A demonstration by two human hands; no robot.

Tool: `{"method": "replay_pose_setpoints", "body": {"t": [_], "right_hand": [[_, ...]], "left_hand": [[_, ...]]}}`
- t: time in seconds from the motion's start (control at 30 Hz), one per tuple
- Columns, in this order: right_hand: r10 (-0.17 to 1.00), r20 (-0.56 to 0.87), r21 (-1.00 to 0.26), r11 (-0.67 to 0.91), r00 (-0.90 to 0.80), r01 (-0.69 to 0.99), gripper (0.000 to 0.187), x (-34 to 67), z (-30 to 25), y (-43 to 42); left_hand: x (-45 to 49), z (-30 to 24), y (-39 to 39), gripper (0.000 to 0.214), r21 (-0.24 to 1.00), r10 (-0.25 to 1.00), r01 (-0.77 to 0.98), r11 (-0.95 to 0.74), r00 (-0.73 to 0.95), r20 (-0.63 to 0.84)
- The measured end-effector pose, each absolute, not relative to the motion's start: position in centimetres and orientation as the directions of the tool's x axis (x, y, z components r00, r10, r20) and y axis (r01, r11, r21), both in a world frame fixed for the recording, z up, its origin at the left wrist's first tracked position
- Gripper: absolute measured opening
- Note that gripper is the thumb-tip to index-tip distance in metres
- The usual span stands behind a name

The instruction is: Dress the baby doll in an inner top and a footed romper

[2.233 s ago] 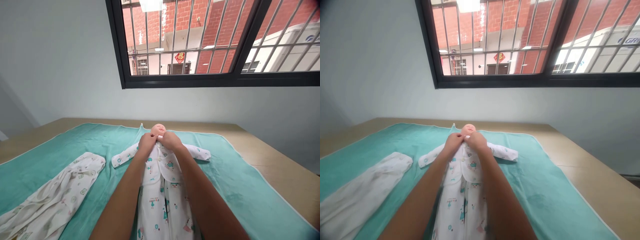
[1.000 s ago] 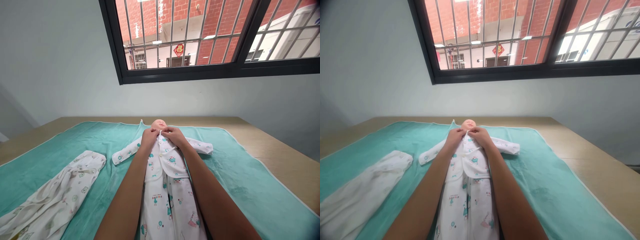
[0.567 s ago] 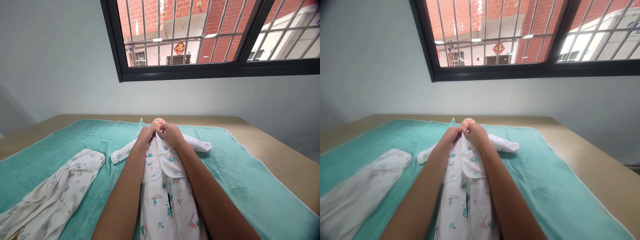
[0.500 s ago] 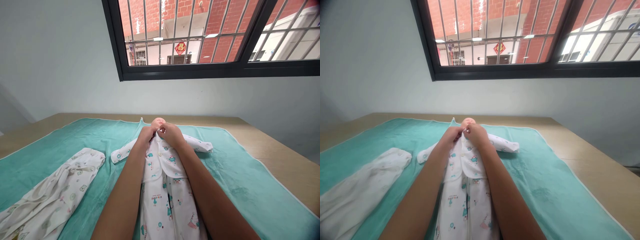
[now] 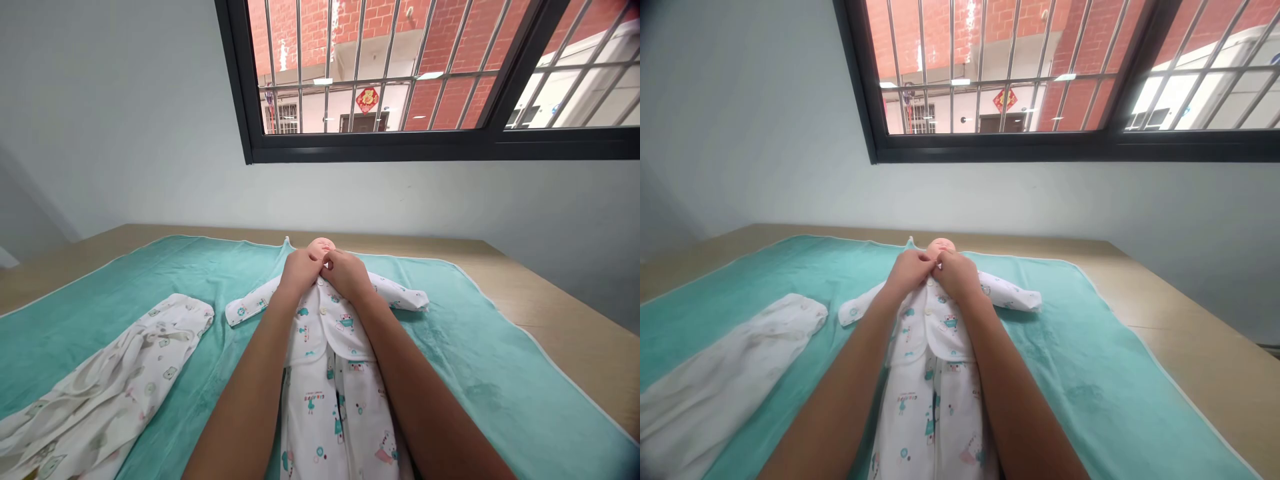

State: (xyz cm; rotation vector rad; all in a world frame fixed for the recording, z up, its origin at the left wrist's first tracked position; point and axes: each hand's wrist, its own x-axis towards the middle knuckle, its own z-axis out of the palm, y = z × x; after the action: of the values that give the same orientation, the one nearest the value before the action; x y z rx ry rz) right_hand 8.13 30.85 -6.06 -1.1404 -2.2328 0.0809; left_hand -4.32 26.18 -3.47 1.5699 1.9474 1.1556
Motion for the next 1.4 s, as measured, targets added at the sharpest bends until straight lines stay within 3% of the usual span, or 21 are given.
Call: {"method": "replay_pose_setpoints", "body": {"t": [0.17,0.3,0.43,0.6,0.87,1.0,1.23,1.4], "right_hand": [[0.775,0.49,-0.426,0.612,-0.398,0.666,0.01,8.2,-6.5,31.3],[0.833,0.429,-0.593,0.551,-0.348,0.587,0.013,8.3,-7.0,31.8],[0.84,0.428,-0.659,0.543,-0.334,0.52,0.014,8.3,-7.2,32.1],[0.84,0.44,-0.667,0.542,-0.318,0.512,0.015,8.3,-7.2,32.1],[0.813,0.451,-0.558,0.579,-0.369,0.594,0.012,8.2,-6.9,31.9],[0.821,0.432,-0.606,0.571,-0.373,0.554,0.013,8.3,-7.0,32.1],[0.855,0.371,-0.762,0.503,-0.362,0.408,0.02,8.5,-7.1,32.2],[0.85,0.388,-0.778,0.51,-0.356,0.367,0.02,8.6,-6.7,31.9]], "left_hand": [[-4.0,-4.1,26.6,0.026,0.745,0.899,0.667,0.002,-0.327,0.291],[-4.2,-5.0,26.8,0.019,0.776,0.885,0.63,-0.033,-0.343,0.316],[-4.1,-5.2,26.8,0.017,0.838,0.866,0.541,-0.076,-0.381,0.324],[-3.6,-4.8,26.9,0.019,0.811,0.852,0.584,-0.032,-0.408,0.328],[-2.6,-5.1,27.1,0.021,0.717,0.792,0.688,0.11,-0.497,0.355],[-2.6,-5.0,27.0,0.025,0.724,0.803,0.685,0.08,-0.475,0.36],[-3.4,-5.7,27.2,0.023,0.861,0.809,0.509,0.001,-0.506,0.299],[-4.0,-6.4,27.3,0.025,0.988,0.841,0.095,-0.12,-0.519,0.152]]}}
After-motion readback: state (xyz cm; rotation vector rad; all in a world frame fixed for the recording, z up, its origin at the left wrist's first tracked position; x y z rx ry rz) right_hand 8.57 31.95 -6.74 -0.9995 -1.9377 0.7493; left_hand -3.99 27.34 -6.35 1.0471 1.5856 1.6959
